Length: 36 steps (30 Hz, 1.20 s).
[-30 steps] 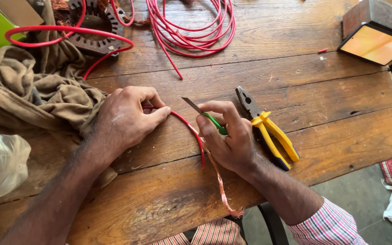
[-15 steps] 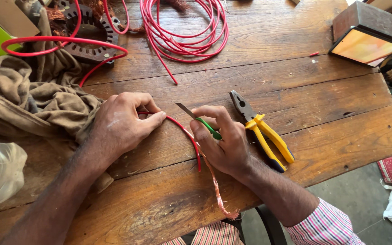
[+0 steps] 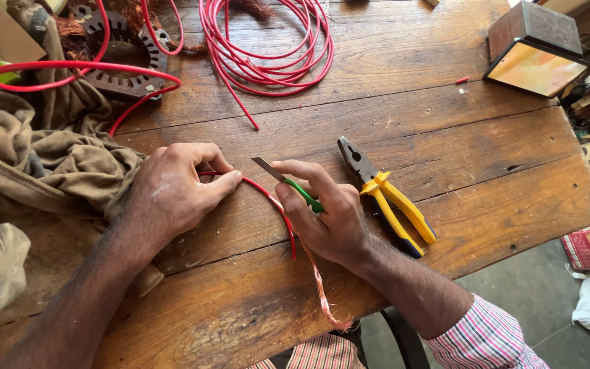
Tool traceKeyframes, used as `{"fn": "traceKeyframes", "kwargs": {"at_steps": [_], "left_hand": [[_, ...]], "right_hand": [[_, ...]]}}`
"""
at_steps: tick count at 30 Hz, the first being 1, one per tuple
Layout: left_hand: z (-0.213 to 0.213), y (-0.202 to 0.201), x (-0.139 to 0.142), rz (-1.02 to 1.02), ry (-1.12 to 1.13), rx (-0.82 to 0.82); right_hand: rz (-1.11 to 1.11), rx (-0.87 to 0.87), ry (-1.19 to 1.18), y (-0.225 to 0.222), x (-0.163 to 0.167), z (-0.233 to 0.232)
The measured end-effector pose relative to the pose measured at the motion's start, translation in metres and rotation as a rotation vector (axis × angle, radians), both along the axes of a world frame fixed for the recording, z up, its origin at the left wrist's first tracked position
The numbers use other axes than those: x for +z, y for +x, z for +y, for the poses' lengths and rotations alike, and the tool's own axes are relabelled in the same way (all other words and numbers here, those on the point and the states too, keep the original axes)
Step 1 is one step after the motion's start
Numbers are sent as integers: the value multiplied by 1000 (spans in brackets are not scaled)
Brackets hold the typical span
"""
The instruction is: The person strips the red plastic insulation off a length of electrical cable, using a small utility knife to cut and peel the sheathing and pulling the insulation away by hand to expose the copper strands. They work section by section along the cable, occasionally repositioning the wire and the coiled cable on the workbench.
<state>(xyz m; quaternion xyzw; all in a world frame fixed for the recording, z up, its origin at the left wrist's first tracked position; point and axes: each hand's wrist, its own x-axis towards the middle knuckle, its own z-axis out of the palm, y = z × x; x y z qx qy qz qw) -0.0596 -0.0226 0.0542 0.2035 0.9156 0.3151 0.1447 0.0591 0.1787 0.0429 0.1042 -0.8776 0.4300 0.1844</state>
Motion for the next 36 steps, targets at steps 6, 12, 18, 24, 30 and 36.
{"fn": "traceKeyframes", "kwargs": {"at_steps": [6, 12, 18, 24, 30, 36], "left_hand": [[1, 0, 1, -18, 0, 11], [0, 1, 2, -17, -13, 14], [0, 1, 3, -27, -18, 17], [1, 1, 5, -41, -31, 22], [2, 1, 6, -51, -55, 29], [1, 1, 7, -59, -52, 31]], "right_hand": [[51, 4, 18, 0, 4, -1], [-2, -27, 8, -1, 3, -1], [88, -6, 16, -1, -2, -1], [55, -14, 9, -1, -3, 0], [24, -14, 0, -1, -3, 0], [46, 4, 5, -1, -3, 1]]}}
